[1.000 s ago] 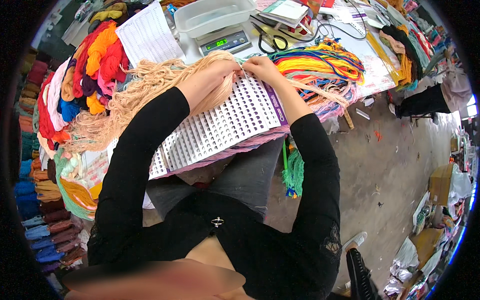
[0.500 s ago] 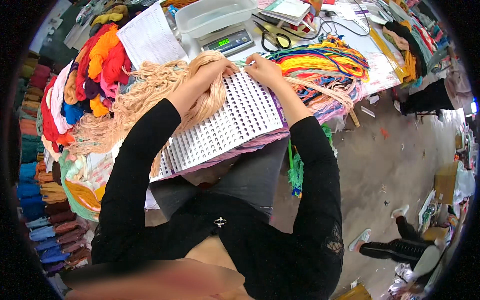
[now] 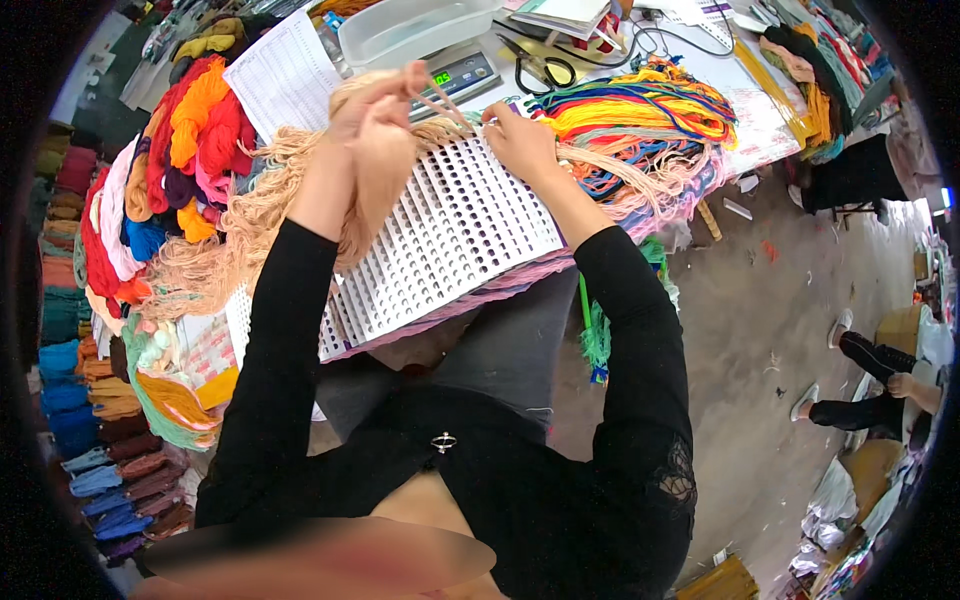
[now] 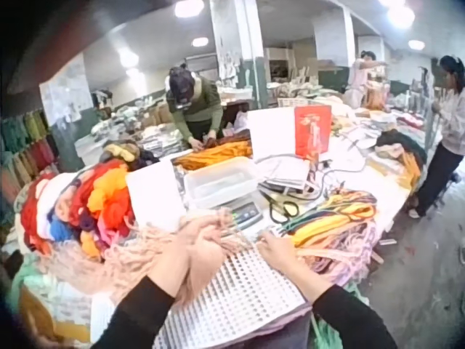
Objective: Preparing yarn color sample s by attaching them to a reference board and trim ming with scissor s.
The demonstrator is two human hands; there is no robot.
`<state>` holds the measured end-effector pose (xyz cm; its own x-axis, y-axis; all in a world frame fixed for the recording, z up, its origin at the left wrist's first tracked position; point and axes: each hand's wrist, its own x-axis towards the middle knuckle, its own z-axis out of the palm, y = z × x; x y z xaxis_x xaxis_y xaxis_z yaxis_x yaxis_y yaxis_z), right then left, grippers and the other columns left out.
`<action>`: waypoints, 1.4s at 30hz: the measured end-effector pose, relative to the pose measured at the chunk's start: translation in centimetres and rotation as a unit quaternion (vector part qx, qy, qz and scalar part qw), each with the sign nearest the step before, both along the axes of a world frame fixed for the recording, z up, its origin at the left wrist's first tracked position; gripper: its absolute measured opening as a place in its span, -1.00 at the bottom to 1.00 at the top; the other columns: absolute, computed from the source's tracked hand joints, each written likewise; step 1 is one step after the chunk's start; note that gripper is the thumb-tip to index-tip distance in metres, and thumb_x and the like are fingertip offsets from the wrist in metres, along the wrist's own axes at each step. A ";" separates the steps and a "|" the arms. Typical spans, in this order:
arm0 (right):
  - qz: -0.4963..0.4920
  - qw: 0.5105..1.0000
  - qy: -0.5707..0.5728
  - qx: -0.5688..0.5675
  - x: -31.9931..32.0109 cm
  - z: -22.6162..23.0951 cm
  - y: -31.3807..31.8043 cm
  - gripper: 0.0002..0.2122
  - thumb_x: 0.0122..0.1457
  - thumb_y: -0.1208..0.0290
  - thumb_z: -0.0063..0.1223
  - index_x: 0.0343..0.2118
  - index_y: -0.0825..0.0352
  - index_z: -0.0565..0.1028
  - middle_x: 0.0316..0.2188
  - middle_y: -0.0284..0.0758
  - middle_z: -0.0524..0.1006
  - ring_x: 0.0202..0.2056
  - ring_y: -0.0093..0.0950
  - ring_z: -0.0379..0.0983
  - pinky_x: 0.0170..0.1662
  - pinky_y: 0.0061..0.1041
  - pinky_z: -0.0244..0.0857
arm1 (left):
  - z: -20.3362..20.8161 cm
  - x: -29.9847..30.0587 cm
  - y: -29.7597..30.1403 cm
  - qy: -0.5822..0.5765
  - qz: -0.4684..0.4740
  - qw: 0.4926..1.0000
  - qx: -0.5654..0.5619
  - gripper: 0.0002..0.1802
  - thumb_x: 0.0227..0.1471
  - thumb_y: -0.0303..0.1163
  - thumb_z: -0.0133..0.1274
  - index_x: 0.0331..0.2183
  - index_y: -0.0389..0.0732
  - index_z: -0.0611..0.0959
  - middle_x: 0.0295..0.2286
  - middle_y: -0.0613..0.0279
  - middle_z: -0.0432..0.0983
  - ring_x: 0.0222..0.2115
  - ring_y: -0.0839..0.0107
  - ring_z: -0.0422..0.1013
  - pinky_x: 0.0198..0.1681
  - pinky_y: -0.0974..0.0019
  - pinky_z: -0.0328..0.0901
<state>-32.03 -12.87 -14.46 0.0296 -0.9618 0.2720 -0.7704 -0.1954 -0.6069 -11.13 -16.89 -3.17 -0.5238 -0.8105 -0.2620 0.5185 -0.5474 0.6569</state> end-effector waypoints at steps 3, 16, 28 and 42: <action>-0.011 0.991 -0.110 -0.073 0.4 0.1 0.3 -0.81 0.12 0.28 -0.11 -0.23 0.17 0.42 -0.45 -0.23 0.54 -0.39 -0.22 0.48 -0.34 -0.31 0.31 | -5.3 -2.5 -1.0 -0.205 -0.100 0.968 -0.105 -0.65 -0.01 -0.38 0.05 -0.13 -0.24 0.50 -0.55 0.33 0.44 -0.73 0.67 0.25 -0.74 0.64 0.14; 0.022 0.983 0.055 -0.176 0.5 -0.6 0.5 -0.91 -0.04 0.31 0.04 -0.44 0.12 0.49 -0.52 -0.40 0.43 -0.47 -0.33 0.45 -0.46 -0.34 0.32 | -0.5 -2.7 3.2 -0.230 0.074 0.953 -0.182 -0.82 0.00 -0.34 0.06 -0.46 -0.27 0.60 -0.57 0.30 0.46 -0.70 0.54 0.24 -0.65 0.45 0.17; -0.055 0.995 -0.071 -0.041 0.3 -1.1 -0.6 -0.82 0.02 0.30 -0.07 -0.41 0.31 0.36 -0.42 -0.11 0.42 -0.38 -0.09 0.40 -0.31 -0.20 0.25 | -4.8 3.1 -1.6 -0.378 0.307 0.589 -0.644 -0.58 0.13 -0.22 -0.11 -0.04 -0.26 0.41 -0.50 0.31 0.42 -0.49 0.55 0.28 -0.39 0.46 0.23; 0.020 0.998 0.026 -0.046 0.7 0.4 0.4 -0.67 -0.08 0.18 0.02 -0.26 0.23 0.37 -0.32 -0.32 0.41 -0.31 -0.31 0.43 -0.30 -0.30 0.27 | -6.4 2.2 0.7 -0.604 0.187 0.245 -0.735 -0.52 0.01 -0.22 -0.08 0.01 -0.07 0.39 -0.34 0.40 0.48 -0.17 0.57 0.33 0.20 0.03 -0.27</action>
